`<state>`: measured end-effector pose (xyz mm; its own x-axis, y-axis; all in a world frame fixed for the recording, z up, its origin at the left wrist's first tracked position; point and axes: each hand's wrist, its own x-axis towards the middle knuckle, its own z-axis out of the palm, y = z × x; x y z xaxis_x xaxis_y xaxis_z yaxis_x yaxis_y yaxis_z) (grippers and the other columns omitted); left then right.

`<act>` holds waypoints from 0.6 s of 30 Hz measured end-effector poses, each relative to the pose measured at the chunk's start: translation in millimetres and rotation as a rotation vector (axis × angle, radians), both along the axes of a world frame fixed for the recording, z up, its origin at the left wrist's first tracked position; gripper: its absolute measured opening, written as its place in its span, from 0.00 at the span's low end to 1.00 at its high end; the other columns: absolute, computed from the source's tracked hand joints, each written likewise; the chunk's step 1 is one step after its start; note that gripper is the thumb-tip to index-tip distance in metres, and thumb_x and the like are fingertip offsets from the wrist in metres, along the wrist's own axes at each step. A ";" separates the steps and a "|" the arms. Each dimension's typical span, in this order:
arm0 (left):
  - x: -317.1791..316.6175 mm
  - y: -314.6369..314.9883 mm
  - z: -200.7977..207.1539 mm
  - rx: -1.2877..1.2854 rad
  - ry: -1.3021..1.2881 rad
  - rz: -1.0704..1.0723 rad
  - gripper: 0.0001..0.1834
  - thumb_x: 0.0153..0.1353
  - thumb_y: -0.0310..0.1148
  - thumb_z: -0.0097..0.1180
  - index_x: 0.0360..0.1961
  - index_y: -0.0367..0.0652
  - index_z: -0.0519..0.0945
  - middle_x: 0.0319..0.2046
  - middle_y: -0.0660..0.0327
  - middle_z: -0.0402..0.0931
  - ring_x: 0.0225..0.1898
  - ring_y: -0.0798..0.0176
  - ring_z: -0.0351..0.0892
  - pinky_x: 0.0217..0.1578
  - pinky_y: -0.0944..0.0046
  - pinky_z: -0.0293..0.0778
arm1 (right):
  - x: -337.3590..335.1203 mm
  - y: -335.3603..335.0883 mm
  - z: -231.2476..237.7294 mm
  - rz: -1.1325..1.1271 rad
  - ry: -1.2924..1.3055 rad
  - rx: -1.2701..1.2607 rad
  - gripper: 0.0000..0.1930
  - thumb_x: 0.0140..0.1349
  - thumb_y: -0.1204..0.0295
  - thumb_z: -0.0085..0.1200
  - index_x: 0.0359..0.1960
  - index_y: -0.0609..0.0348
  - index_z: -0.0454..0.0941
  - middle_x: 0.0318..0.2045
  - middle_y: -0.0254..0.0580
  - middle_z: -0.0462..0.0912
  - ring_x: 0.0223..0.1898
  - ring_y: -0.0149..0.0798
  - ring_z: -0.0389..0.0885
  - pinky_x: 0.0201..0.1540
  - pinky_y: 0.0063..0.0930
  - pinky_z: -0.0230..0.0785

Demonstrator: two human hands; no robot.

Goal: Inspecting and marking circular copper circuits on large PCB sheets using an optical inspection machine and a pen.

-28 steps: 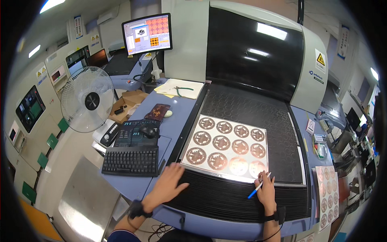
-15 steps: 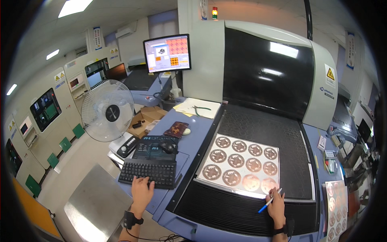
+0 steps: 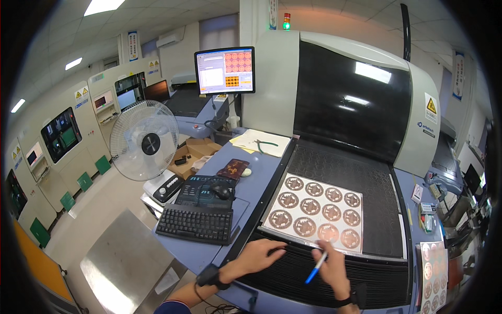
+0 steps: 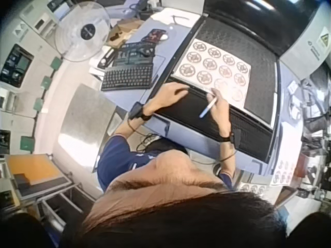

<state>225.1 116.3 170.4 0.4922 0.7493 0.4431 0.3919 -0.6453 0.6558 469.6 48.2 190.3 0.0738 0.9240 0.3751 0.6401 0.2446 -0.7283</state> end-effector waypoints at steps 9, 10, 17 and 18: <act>37.9 5.2 -48.7 0.097 -0.057 -0.112 0.10 0.59 0.30 0.63 0.42 0.41 0.85 0.29 0.56 0.85 0.30 0.54 0.86 0.31 0.62 0.80 | -30.3 4.9 -62.3 0.082 0.107 -0.023 0.09 0.62 0.70 0.59 0.40 0.60 0.82 0.26 0.52 0.84 0.29 0.50 0.86 0.31 0.36 0.77; 40.6 6.4 -48.3 0.097 -0.066 -0.112 0.10 0.59 0.29 0.63 0.41 0.40 0.85 0.29 0.55 0.85 0.30 0.54 0.86 0.31 0.62 0.80 | -29.3 6.5 -64.9 0.092 0.137 -0.021 0.09 0.62 0.69 0.59 0.40 0.61 0.81 0.26 0.52 0.84 0.29 0.50 0.86 0.31 0.36 0.78; 41.1 5.1 -53.2 0.151 -0.086 -0.088 0.08 0.55 0.28 0.64 0.37 0.40 0.86 0.26 0.56 0.84 0.24 0.57 0.84 0.27 0.63 0.78 | -32.4 10.1 -72.2 0.159 0.212 -0.015 0.10 0.64 0.68 0.57 0.41 0.63 0.79 0.23 0.51 0.83 0.26 0.50 0.86 0.28 0.36 0.77; 40.8 4.9 -52.6 0.146 -0.092 -0.121 0.08 0.55 0.28 0.64 0.37 0.40 0.86 0.26 0.56 0.84 0.24 0.57 0.84 0.27 0.63 0.78 | -32.3 11.6 -73.1 0.177 0.217 0.009 0.10 0.64 0.69 0.56 0.41 0.63 0.79 0.23 0.51 0.83 0.25 0.49 0.85 0.28 0.36 0.76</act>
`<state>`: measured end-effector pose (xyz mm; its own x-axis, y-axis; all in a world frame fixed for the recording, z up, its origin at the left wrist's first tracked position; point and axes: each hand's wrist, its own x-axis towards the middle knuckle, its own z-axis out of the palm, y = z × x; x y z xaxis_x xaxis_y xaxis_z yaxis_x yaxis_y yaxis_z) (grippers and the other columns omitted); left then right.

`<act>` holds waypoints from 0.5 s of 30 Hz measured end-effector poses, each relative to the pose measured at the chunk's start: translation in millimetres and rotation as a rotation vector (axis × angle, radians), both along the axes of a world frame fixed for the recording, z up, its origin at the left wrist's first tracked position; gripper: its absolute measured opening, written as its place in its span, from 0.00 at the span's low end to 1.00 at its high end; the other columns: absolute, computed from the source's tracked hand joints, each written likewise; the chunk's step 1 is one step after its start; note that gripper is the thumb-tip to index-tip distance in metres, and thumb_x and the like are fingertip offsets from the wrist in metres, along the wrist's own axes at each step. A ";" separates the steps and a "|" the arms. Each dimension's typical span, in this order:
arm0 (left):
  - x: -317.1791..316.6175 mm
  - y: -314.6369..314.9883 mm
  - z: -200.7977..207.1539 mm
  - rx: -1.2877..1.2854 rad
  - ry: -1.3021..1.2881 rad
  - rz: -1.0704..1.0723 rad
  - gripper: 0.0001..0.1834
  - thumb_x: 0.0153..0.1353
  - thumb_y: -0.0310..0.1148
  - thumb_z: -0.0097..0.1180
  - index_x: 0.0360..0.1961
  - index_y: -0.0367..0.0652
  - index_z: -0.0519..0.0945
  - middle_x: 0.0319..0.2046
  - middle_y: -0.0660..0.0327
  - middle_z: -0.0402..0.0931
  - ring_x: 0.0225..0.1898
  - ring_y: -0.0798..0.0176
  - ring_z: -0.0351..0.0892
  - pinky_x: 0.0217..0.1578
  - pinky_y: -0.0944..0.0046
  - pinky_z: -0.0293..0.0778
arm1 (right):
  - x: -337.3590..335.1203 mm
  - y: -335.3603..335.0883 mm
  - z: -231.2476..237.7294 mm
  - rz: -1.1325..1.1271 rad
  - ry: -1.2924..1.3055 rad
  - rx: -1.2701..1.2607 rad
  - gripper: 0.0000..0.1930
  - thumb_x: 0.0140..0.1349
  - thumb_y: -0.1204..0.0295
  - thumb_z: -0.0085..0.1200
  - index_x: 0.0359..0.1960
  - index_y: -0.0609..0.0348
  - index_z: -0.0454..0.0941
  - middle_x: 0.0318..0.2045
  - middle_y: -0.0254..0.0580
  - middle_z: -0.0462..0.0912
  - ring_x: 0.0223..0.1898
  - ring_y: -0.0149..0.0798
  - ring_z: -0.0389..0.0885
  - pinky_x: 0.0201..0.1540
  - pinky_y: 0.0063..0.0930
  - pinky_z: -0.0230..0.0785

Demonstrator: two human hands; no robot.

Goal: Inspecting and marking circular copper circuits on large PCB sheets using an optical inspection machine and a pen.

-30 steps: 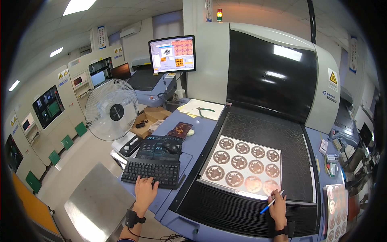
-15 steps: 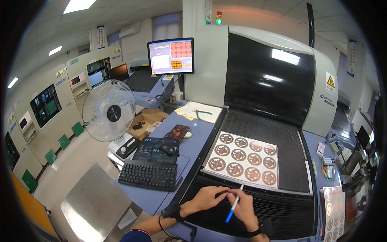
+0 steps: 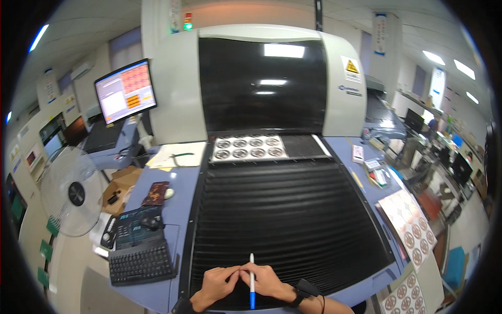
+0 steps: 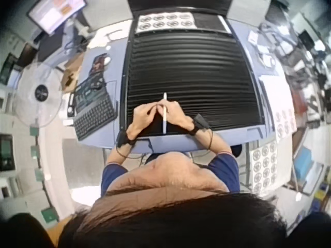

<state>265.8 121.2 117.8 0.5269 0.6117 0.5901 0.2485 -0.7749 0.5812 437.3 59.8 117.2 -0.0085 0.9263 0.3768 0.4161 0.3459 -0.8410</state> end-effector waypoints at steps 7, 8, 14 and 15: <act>7.5 3.8 8.1 0.091 -0.049 -0.039 0.06 0.59 0.28 0.61 0.31 0.36 0.84 0.19 0.57 0.80 0.18 0.59 0.80 0.24 0.64 0.75 | 2.5 -3.1 -1.0 0.011 0.032 -0.035 0.10 0.63 0.72 0.56 0.44 0.62 0.79 0.27 0.47 0.84 0.27 0.45 0.86 0.30 0.32 0.77; 4.2 0.6 13.6 0.056 0.002 -0.016 0.06 0.56 0.26 0.62 0.34 0.36 0.85 0.24 0.54 0.82 0.23 0.55 0.83 0.26 0.63 0.77 | 2.3 -1.1 0.0 0.023 0.024 -0.025 0.10 0.64 0.72 0.55 0.44 0.63 0.77 0.28 0.47 0.85 0.28 0.46 0.86 0.31 0.33 0.77; -1.6 -3.4 16.3 0.025 0.069 -0.030 0.09 0.59 0.24 0.60 0.42 0.39 0.85 0.36 0.51 0.84 0.34 0.49 0.84 0.35 0.57 0.78 | 1.6 -0.6 -2.1 0.052 0.058 -0.037 0.08 0.63 0.72 0.54 0.41 0.62 0.75 0.24 0.49 0.82 0.25 0.47 0.84 0.28 0.36 0.73; -2.3 -3.8 16.6 0.026 0.077 -0.019 0.09 0.61 0.25 0.59 0.42 0.39 0.85 0.35 0.50 0.84 0.34 0.50 0.85 0.36 0.58 0.79 | 2.6 -0.7 1.5 0.063 0.060 -0.058 0.07 0.63 0.72 0.54 0.39 0.62 0.75 0.24 0.48 0.82 0.25 0.48 0.83 0.28 0.37 0.73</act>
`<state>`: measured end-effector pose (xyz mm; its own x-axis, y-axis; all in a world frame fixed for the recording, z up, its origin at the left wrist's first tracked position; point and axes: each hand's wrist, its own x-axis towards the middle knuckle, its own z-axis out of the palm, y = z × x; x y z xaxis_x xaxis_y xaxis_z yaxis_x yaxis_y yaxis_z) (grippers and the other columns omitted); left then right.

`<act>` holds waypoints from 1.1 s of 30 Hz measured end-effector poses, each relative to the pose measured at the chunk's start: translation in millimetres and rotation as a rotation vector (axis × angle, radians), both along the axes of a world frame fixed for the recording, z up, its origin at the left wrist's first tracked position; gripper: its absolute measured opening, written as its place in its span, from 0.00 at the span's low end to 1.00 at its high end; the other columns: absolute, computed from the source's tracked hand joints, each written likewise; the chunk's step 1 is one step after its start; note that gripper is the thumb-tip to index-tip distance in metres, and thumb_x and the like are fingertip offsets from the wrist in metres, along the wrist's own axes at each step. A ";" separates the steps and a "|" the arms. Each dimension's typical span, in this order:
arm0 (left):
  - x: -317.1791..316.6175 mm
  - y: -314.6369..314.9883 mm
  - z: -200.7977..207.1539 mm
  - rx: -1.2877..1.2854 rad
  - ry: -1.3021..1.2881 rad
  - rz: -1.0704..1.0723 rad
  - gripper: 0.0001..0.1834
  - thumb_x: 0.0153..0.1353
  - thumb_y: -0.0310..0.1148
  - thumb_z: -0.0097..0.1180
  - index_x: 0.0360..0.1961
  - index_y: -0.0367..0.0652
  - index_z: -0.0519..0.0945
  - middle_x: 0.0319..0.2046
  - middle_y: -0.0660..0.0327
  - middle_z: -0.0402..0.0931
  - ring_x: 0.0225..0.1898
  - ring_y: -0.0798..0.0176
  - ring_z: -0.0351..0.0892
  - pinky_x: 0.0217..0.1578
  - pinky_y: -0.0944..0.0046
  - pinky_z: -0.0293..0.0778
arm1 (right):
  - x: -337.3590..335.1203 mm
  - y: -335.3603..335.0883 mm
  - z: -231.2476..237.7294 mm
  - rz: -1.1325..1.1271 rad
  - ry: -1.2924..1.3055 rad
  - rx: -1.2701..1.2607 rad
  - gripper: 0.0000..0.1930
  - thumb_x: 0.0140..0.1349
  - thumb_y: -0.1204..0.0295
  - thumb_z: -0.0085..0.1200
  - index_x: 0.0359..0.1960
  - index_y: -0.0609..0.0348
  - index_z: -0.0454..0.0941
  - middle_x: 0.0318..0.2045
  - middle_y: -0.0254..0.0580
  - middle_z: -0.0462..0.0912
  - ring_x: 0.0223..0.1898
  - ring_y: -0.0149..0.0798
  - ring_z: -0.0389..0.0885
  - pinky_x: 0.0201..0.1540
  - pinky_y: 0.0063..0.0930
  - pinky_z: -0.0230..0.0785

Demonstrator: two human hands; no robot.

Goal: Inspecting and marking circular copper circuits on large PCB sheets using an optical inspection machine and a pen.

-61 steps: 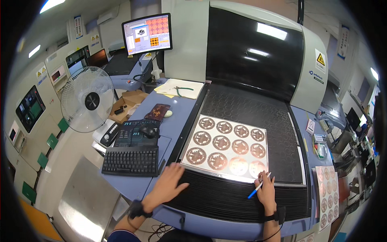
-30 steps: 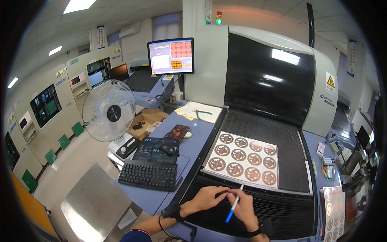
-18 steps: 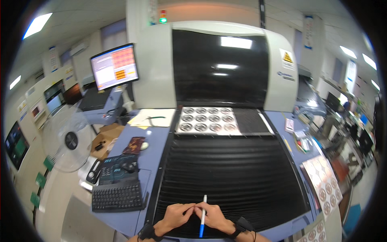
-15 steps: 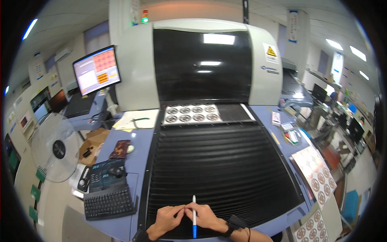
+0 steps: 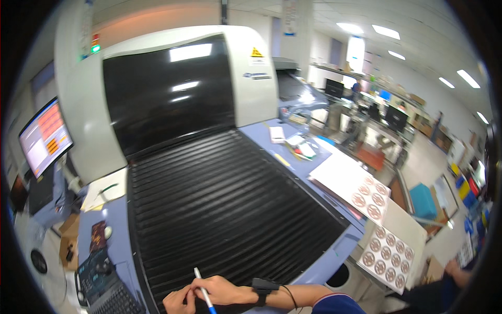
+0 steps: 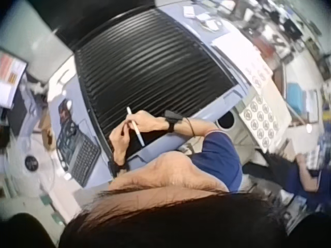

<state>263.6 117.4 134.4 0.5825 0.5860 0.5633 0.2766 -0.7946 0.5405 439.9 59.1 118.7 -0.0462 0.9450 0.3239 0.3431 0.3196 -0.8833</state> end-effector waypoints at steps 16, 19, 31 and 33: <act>2.2 -1.6 -1.4 -0.082 0.078 0.050 0.10 0.64 0.25 0.57 0.45 0.34 0.84 0.38 0.47 0.84 0.37 0.54 0.86 0.39 0.63 0.80 | -4.3 3.1 -2.8 -0.024 0.040 0.120 0.07 0.61 0.73 0.52 0.32 0.66 0.72 0.18 0.54 0.78 0.22 0.56 0.80 0.27 0.44 0.69; 2.9 -3.0 1.3 -0.080 0.108 0.051 0.10 0.65 0.25 0.57 0.46 0.34 0.83 0.38 0.47 0.84 0.37 0.54 0.86 0.39 0.63 0.80 | -4.3 4.4 -5.7 -0.058 0.014 0.167 0.07 0.60 0.73 0.53 0.32 0.66 0.72 0.18 0.54 0.78 0.23 0.56 0.80 0.27 0.44 0.70; 7.7 -10.0 10.3 0.006 0.139 0.140 0.10 0.63 0.27 0.61 0.44 0.35 0.85 0.36 0.49 0.85 0.34 0.54 0.86 0.36 0.63 0.81 | -8.6 4.7 -5.7 -0.142 -0.044 0.182 0.12 0.56 0.66 0.58 0.28 0.63 0.74 0.17 0.58 0.75 0.22 0.60 0.79 0.23 0.47 0.69; 8.1 -10.0 10.4 -0.021 0.121 0.130 0.10 0.63 0.27 0.61 0.43 0.35 0.85 0.36 0.49 0.85 0.34 0.54 0.86 0.36 0.63 0.81 | -8.5 5.8 -5.9 -0.152 -0.051 0.199 0.11 0.57 0.67 0.58 0.27 0.62 0.75 0.16 0.56 0.76 0.22 0.59 0.79 0.22 0.47 0.69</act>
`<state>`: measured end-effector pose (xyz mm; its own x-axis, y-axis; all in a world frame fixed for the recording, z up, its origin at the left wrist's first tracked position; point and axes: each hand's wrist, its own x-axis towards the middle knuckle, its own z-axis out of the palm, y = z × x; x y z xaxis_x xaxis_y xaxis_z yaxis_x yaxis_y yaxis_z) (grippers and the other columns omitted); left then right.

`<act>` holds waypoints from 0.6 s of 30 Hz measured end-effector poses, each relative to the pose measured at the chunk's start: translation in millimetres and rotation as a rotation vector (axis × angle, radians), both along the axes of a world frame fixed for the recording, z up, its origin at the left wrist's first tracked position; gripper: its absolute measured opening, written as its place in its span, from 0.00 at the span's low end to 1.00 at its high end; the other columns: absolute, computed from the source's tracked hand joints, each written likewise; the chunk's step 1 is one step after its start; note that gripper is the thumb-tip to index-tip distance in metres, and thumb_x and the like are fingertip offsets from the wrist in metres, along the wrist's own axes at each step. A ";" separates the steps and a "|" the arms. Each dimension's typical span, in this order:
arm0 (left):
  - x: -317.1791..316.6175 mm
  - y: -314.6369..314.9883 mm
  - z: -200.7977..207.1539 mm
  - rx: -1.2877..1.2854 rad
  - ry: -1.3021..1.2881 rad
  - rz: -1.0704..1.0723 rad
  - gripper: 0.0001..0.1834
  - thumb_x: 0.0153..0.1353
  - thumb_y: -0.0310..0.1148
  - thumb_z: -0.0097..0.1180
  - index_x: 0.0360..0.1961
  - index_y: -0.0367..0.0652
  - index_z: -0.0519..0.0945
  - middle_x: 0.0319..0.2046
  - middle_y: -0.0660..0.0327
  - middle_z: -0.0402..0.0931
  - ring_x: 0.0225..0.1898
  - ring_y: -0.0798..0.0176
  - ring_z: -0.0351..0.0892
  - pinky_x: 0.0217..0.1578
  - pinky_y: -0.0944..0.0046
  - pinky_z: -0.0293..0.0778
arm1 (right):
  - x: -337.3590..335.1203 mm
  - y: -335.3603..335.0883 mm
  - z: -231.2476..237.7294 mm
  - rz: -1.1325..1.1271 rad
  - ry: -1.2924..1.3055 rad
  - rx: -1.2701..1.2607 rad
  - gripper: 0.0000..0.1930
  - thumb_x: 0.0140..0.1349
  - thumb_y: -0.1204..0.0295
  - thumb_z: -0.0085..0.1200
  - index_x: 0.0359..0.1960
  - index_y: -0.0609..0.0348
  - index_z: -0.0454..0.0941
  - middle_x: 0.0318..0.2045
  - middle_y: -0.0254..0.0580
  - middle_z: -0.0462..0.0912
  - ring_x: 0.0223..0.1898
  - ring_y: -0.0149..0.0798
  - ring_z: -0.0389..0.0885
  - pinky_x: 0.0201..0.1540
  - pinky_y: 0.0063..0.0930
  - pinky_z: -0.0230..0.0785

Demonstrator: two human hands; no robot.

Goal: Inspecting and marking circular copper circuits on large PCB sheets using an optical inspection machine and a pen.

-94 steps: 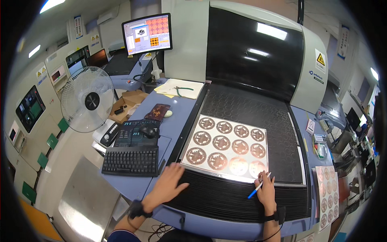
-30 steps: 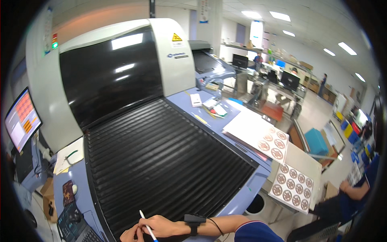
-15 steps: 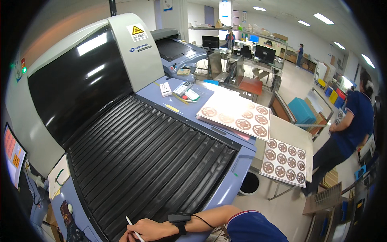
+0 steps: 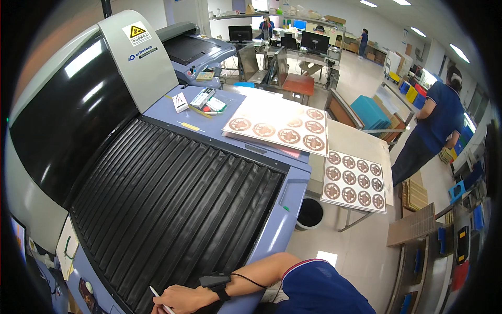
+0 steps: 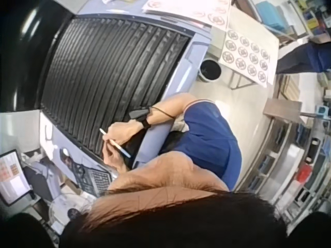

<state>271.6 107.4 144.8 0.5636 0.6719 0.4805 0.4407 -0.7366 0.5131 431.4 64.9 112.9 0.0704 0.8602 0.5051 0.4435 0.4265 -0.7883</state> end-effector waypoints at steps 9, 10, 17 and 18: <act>-0.2 1.7 -4.2 -0.037 -0.044 -0.018 0.09 0.64 0.25 0.59 0.43 0.32 0.84 0.37 0.49 0.85 0.35 0.57 0.86 0.37 0.63 0.81 | 3.0 -2.5 4.9 0.110 0.157 0.005 0.10 0.60 0.72 0.53 0.25 0.68 0.73 0.17 0.53 0.80 0.19 0.52 0.80 0.24 0.38 0.71; 0.0 1.2 -3.9 -0.044 -0.050 -0.012 0.09 0.64 0.25 0.59 0.43 0.32 0.84 0.37 0.49 0.85 0.35 0.57 0.86 0.37 0.63 0.81 | 3.1 -2.5 4.6 0.112 0.162 0.015 0.10 0.59 0.72 0.53 0.25 0.69 0.73 0.18 0.54 0.81 0.19 0.52 0.80 0.24 0.38 0.72; 0.4 0.0 -1.6 -0.059 -0.016 0.007 0.10 0.64 0.25 0.59 0.44 0.30 0.84 0.36 0.48 0.85 0.34 0.57 0.86 0.36 0.64 0.82 | 1.7 2.6 -2.4 0.070 0.098 0.010 0.11 0.57 0.71 0.55 0.26 0.70 0.75 0.19 0.56 0.81 0.22 0.56 0.82 0.25 0.40 0.73; -1.1 1.1 -3.8 -0.091 -0.017 0.018 0.10 0.65 0.25 0.59 0.44 0.30 0.83 0.36 0.48 0.85 0.35 0.57 0.85 0.36 0.64 0.82 | 1.0 2.8 -2.4 0.071 0.100 0.010 0.11 0.57 0.71 0.55 0.26 0.70 0.75 0.19 0.56 0.81 0.22 0.56 0.82 0.25 0.40 0.73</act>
